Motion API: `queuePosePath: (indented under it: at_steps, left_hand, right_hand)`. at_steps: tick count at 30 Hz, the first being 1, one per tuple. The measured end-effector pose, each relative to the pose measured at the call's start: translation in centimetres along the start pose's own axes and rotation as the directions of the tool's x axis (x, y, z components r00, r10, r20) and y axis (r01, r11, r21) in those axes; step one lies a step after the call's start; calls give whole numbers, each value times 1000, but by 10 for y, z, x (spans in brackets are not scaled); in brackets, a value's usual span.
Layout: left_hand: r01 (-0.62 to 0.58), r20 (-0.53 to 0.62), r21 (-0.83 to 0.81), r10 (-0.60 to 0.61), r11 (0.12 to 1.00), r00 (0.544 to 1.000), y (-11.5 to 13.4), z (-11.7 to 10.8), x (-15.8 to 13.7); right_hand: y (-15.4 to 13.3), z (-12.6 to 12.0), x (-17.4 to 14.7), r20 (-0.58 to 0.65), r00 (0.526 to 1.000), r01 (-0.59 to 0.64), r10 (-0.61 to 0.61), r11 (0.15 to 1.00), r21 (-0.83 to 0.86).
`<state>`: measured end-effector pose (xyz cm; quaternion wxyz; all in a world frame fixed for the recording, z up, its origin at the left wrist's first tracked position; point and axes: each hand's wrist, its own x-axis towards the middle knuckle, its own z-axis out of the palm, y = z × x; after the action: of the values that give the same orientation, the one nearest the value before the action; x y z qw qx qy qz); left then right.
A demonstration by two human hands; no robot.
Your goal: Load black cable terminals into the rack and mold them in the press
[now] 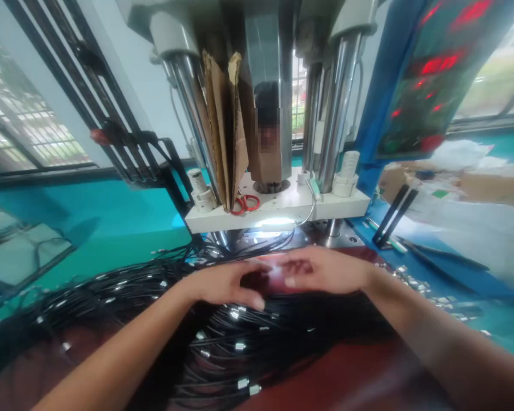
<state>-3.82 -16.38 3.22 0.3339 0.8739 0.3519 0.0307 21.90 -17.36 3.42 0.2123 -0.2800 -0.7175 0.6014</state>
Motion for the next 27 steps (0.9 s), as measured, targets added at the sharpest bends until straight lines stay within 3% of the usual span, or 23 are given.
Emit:
queuePosePath:
  at_steps: [2, 4, 8, 14, 22, 27]
  left_hand:
    - [-104, 125, -102, 116, 989, 985, 2, -4, -3]
    - [-122, 166, -139, 145, 983, 975, 2, -2, -4]
    - [-53, 81, -125, 63, 991, 995, -4, 8, -7]
    - [-51, -41, -163, 45, 985, 998, -8, 14, -14]
    - [-46, -174, -225, 6, 973, 985, -6, 14, -10]
    - [-40, -201, -164, 6, 986, 980, -4, 14, -10]
  right_hand:
    - [-9, 1, -12, 126, 992, -8, 34, 980, -199]
    - [-12, 6, -19, 160, 986, 28, 37, 922, -387]
    - [-2, 21, -19, 123, 992, 49, 36, 786, -616]
    - [0, 21, -20, 39, 995, -51, 97, 779, -624]
    - [-2, 13, -23, -84, 995, -85, 45, 827, -556]
    - [-1, 10, -20, -149, 987, -125, 54, 845, -520]
